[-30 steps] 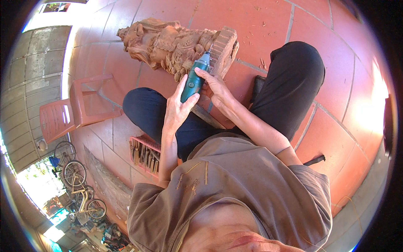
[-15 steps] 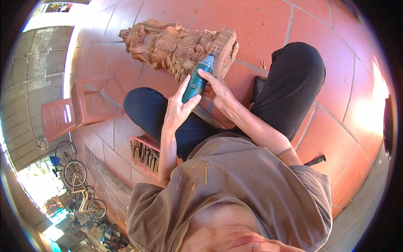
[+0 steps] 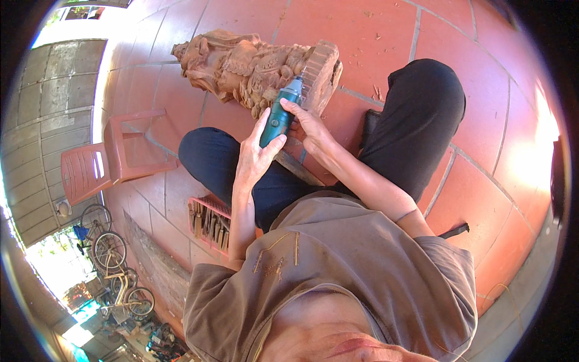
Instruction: The person uses a handheld rotary tool to carve details into a wooden sculpture of a seated figure. They hold the tool with both hands and guide it along the surface of the wood, removing material to refine the design.
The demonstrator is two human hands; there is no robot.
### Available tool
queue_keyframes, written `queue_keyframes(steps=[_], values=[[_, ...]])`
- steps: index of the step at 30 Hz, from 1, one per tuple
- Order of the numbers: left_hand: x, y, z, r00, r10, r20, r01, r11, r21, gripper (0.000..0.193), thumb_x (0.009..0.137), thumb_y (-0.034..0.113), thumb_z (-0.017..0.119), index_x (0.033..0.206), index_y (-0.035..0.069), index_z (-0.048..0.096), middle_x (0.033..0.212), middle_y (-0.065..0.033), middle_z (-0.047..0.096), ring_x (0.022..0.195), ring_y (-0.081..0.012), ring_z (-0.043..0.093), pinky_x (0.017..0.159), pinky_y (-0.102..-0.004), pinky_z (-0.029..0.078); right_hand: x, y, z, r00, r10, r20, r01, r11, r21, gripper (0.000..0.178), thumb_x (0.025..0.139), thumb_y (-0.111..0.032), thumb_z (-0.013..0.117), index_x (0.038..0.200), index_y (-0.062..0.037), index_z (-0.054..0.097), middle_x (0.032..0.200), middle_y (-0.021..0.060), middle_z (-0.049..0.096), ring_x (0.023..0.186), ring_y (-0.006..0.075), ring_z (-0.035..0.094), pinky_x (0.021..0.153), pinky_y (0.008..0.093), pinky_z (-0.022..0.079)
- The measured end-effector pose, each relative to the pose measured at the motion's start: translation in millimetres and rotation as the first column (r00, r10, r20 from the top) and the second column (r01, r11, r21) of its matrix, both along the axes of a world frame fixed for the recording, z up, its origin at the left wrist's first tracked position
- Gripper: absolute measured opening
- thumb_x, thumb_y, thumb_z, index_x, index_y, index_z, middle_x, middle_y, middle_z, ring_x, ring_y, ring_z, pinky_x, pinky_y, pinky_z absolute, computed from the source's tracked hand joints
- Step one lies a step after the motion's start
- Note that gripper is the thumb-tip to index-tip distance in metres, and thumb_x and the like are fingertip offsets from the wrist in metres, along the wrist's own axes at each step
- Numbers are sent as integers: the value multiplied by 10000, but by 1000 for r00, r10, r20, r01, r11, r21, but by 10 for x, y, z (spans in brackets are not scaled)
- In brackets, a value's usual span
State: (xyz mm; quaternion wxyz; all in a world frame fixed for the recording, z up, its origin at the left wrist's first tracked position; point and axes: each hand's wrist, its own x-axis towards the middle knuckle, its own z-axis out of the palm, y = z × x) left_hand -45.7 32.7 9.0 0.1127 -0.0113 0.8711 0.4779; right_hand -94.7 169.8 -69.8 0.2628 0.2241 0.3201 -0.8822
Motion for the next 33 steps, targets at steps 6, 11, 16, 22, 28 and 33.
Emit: queue_keyframes(steps=[6,11,16,22,28,33], values=[[3,12,-6,995,-80,-56,80,997,-2,680,893,274,711,1452,9,430,1235,-241,633,1097,-250,644,942,-352,487,88,72,-10,1000,-20,7,20,1000,-17,466,820,-391,786,1079,-38,626,935,62,669,801,170,653,754,333,546],[17,41,-13,992,-104,-67,104,995,1,687,890,293,712,1452,14,433,1235,-238,634,1089,-246,646,936,-348,491,136,132,-23,999,-34,8,34,999,-2,436,833,-367,779,1072,-38,619,927,60,666,794,165,655,752,333,550],[51,58,-14,995,-97,-5,97,995,-7,694,884,289,717,1454,14,432,1251,-241,627,1103,-241,639,947,-348,487,193,179,60,997,-56,49,59,997,-55,377,849,-311,772,1055,-36,616,904,58,660,746,165,655,706,332,568],[71,38,-27,993,-101,-66,103,995,17,679,891,264,713,1450,0,431,1296,-248,600,1161,-252,617,976,-351,473,192,152,104,997,-76,32,79,994,-81,357,859,-285,766,1045,-21,613,902,71,668,740,172,670,677,334,580],[37,15,-49,988,-118,-95,119,993,14,669,898,259,708,1451,4,430,1294,-245,604,1161,-264,622,973,-357,476,156,151,90,997,-60,46,63,996,-59,357,859,-282,767,1047,-21,612,891,73,670,728,174,674,658,322,584],[33,14,-28,995,-85,-43,86,996,16,683,893,266,708,1457,4,424,1289,-226,607,1158,-245,610,981,-350,461,127,127,84,998,-42,52,45,998,-47,374,850,-288,776,1046,-15,614,889,82,673,729,175,674,661,328,581]])
